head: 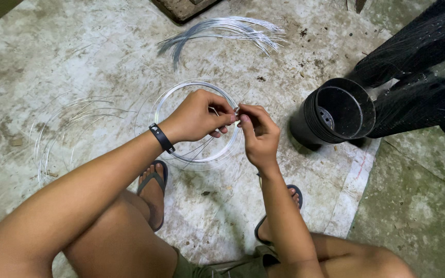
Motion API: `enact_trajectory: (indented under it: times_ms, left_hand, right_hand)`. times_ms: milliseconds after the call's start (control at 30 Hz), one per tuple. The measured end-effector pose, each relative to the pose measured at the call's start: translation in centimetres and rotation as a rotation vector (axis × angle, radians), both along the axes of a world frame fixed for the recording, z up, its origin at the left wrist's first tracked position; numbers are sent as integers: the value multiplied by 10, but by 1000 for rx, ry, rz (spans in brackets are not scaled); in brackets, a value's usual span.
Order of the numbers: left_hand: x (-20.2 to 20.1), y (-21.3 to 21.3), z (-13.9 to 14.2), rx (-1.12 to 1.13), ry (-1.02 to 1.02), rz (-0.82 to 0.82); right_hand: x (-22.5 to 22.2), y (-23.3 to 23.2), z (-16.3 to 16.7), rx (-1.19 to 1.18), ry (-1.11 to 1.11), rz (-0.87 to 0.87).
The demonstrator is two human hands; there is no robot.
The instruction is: The person sits on the floor and repeatedly twists thin metal wires into small loops using their hands and a pair of pliers. They cut the twisted sections and place them aside, continuing the process with additional wire segments.
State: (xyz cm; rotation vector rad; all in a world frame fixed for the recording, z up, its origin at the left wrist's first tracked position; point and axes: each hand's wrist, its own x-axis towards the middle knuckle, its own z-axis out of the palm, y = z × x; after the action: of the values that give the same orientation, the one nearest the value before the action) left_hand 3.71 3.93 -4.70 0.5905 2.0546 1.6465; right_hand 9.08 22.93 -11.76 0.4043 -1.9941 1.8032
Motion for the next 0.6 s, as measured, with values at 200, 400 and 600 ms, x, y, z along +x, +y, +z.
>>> enact_trajectory:
  times_ms: [200, 400, 600]
  left_hand:
    - [4, 0, 3, -14, -26, -73]
    - [6, 5, 4, -28, -43, -110]
    - [4, 3, -1, -58, -84, -152]
  right_hand:
    - [-13, 16, -20, -227, -172, 196]
    - [-11, 25, -23, -220, -139, 234]
    - [-8, 28, -17, -172, -198, 272]
